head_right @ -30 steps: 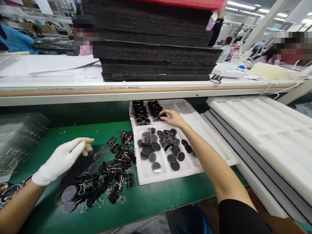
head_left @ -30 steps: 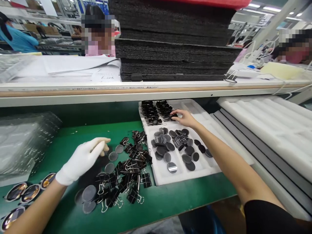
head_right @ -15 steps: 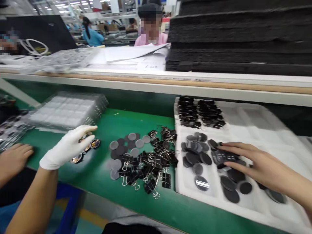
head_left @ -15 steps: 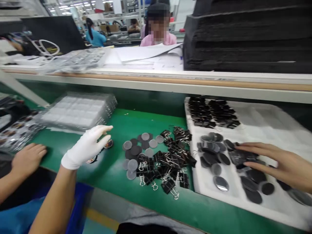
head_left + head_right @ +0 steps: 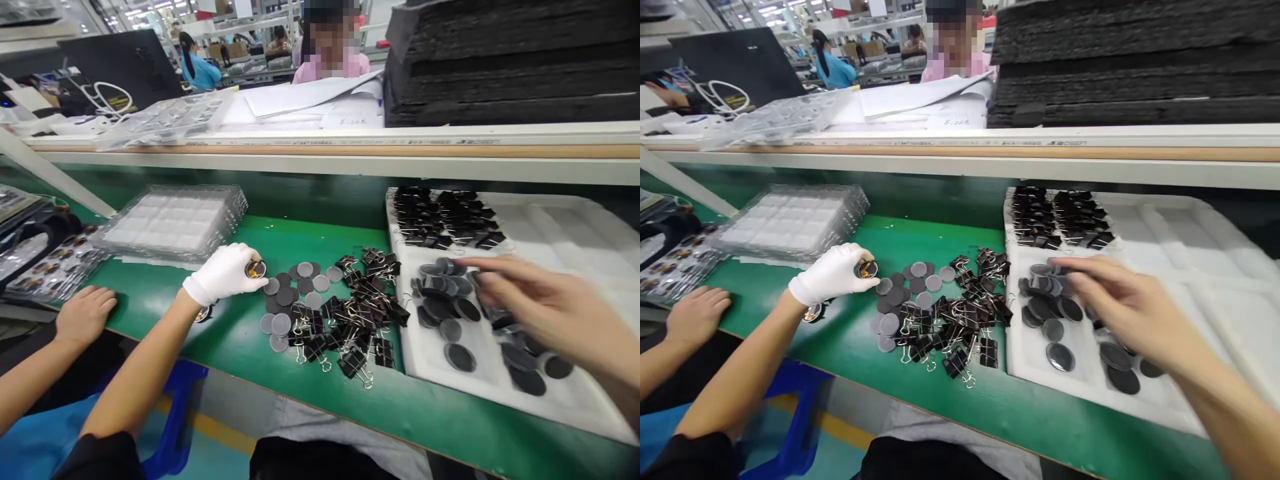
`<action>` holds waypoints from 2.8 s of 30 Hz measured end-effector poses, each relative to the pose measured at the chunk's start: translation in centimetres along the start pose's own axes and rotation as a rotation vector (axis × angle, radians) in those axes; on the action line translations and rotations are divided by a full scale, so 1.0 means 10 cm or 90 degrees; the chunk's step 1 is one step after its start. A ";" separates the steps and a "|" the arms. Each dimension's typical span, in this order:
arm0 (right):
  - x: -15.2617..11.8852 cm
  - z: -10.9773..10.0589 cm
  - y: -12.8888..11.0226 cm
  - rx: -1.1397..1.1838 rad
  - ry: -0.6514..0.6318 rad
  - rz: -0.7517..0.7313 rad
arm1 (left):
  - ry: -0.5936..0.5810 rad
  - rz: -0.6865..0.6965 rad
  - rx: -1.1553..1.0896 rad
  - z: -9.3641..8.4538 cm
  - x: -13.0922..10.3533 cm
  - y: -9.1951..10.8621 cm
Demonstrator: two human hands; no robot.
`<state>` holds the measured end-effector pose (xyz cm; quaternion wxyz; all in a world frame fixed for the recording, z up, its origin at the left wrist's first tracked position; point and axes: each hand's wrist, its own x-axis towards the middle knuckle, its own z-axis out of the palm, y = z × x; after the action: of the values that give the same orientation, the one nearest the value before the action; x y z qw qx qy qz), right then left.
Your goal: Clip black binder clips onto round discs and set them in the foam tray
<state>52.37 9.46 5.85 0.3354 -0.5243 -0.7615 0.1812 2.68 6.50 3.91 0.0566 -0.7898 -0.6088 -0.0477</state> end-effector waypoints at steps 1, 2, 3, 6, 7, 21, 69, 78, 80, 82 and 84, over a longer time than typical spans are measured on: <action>0.01 0.14 -0.20 0.097 -0.070 0.006 | 0.059 0.003 -0.048 -0.04 0.09 0.13; 0.03 0.29 -0.38 0.194 -0.131 0.006 | 0.119 0.016 -0.095 -0.07 0.18 0.28; 0.06 0.44 -0.55 0.282 -0.173 0.013 | 0.176 0.040 -0.136 -0.10 0.27 0.45; 0.15 0.80 -0.90 0.493 -0.185 0.060 | 0.297 0.139 -0.216 -0.11 0.49 0.98; 0.17 0.89 -0.95 0.518 -0.190 0.064 | 0.316 0.163 -0.235 -0.09 0.53 1.13; 0.11 1.12 -0.88 0.294 -0.174 -0.018 | 0.226 0.210 -0.264 0.22 0.40 1.50; 0.13 1.16 -0.78 0.343 -0.081 0.065 | 0.053 -0.064 -0.858 0.09 0.37 1.58; 0.16 1.14 -0.85 0.428 -0.175 0.042 | 0.046 -0.004 -0.737 0.12 0.37 1.55; 0.21 1.08 -0.85 0.506 -0.168 0.082 | 0.019 -0.003 -0.758 0.08 0.44 1.49; 0.28 1.01 -0.84 0.601 -0.086 0.135 | 0.033 -0.021 -0.673 0.02 0.57 1.40; 0.34 0.94 -0.83 0.721 0.011 0.195 | 0.065 -0.022 -0.478 -0.03 0.76 1.33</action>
<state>39.38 10.13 5.55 0.5395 -0.3690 -0.4588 0.6019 17.44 10.42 4.87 -0.2078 -0.7419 -0.5583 -0.3078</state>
